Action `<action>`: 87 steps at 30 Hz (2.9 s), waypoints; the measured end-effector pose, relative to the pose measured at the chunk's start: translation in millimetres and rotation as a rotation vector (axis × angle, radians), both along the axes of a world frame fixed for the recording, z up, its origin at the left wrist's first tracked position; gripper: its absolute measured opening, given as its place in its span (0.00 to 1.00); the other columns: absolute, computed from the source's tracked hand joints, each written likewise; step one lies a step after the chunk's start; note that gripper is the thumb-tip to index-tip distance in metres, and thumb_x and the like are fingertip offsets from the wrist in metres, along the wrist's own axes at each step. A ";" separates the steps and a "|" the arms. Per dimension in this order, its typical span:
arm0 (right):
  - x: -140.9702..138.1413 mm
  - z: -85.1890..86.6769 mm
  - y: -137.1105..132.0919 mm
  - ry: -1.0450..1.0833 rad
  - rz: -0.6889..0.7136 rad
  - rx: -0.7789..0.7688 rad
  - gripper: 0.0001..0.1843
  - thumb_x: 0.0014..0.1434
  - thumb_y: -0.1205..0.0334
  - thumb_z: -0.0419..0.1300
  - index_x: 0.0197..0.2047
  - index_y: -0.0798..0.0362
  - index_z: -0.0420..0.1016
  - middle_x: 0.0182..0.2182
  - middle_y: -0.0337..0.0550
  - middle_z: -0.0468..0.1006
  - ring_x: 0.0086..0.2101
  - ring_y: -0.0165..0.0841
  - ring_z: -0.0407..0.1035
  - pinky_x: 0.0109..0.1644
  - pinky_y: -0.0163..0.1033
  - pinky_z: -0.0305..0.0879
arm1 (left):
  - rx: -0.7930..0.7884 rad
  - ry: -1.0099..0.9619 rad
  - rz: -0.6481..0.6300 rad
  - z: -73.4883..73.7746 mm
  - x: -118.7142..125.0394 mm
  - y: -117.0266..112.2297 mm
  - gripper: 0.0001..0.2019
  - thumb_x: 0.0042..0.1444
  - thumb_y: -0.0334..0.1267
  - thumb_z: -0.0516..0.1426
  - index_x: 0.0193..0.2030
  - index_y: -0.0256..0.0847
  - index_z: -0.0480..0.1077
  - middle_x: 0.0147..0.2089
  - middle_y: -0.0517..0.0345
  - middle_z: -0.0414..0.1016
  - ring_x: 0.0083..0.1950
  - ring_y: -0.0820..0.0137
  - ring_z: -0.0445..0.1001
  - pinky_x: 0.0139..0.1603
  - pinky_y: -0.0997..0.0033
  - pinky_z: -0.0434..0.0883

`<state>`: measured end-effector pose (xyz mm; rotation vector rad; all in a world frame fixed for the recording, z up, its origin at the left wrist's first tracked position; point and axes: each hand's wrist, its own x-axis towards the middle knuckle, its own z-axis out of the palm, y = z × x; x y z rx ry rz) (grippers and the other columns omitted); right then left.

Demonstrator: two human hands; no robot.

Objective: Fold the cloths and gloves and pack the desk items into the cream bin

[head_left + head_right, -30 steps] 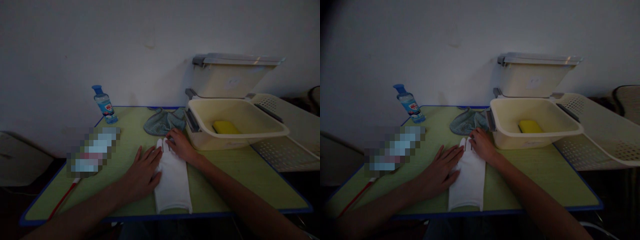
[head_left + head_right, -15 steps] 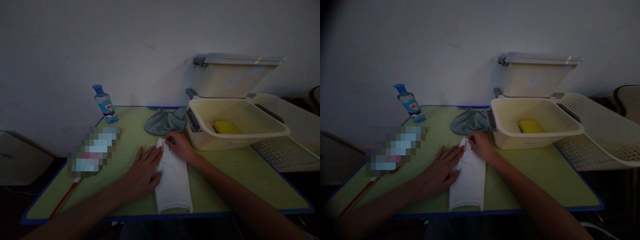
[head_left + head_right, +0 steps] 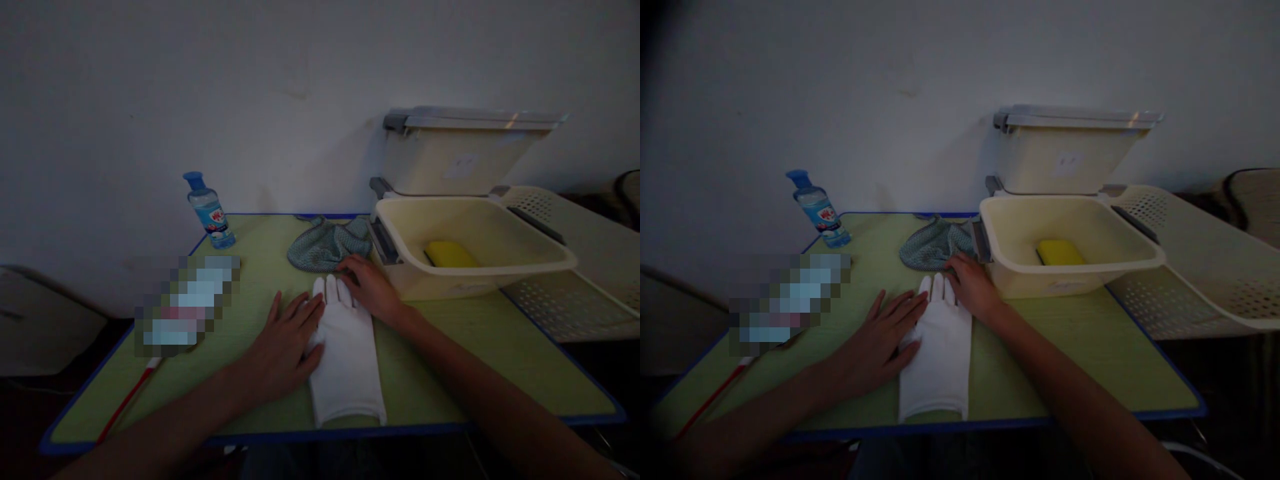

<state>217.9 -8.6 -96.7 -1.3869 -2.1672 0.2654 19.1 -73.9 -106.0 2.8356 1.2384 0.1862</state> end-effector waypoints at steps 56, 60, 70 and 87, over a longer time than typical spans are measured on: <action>1.1 9.6 -13.3 -0.106 -0.113 -0.237 0.02 0.55 0.70 0.55 0.33 0.55 0.65 0.31 0.43 0.70 0.31 0.31 0.65 0.34 0.35 0.57 | 0.066 0.045 -0.001 -1.2 -16.9 16.2 0.24 0.60 0.41 0.43 0.62 0.36 0.51 0.66 0.49 0.50 0.65 0.58 0.50 0.63 0.43 0.43; 0.6 9.8 -10.8 -0.043 -0.122 -0.236 0.05 0.52 0.73 0.56 0.31 0.54 0.65 0.27 0.39 0.70 0.29 0.30 0.64 0.31 0.33 0.56 | 0.060 0.036 -0.007 -0.8 -17.4 16.5 0.24 0.60 0.42 0.43 0.62 0.36 0.51 0.66 0.50 0.50 0.65 0.58 0.50 0.63 0.43 0.43; 0.0 11.6 -8.6 0.082 -0.120 -0.234 0.06 0.53 0.74 0.54 0.28 0.54 0.66 0.24 0.37 0.71 0.28 0.28 0.66 0.32 0.32 0.59 | 0.034 0.056 0.015 4.8 -14.6 14.6 0.25 0.60 0.42 0.44 0.62 0.35 0.52 0.66 0.49 0.50 0.65 0.58 0.51 0.63 0.43 0.43; -4.2 15.6 -18.3 -0.309 -0.141 -0.050 0.06 0.54 0.71 0.54 0.33 0.53 0.70 0.25 0.42 0.73 0.29 0.34 0.69 0.29 0.35 0.57 | 0.058 0.038 0.005 0.8 -16.1 14.9 0.24 0.60 0.42 0.43 0.63 0.37 0.51 0.66 0.49 0.49 0.65 0.58 0.50 0.63 0.44 0.44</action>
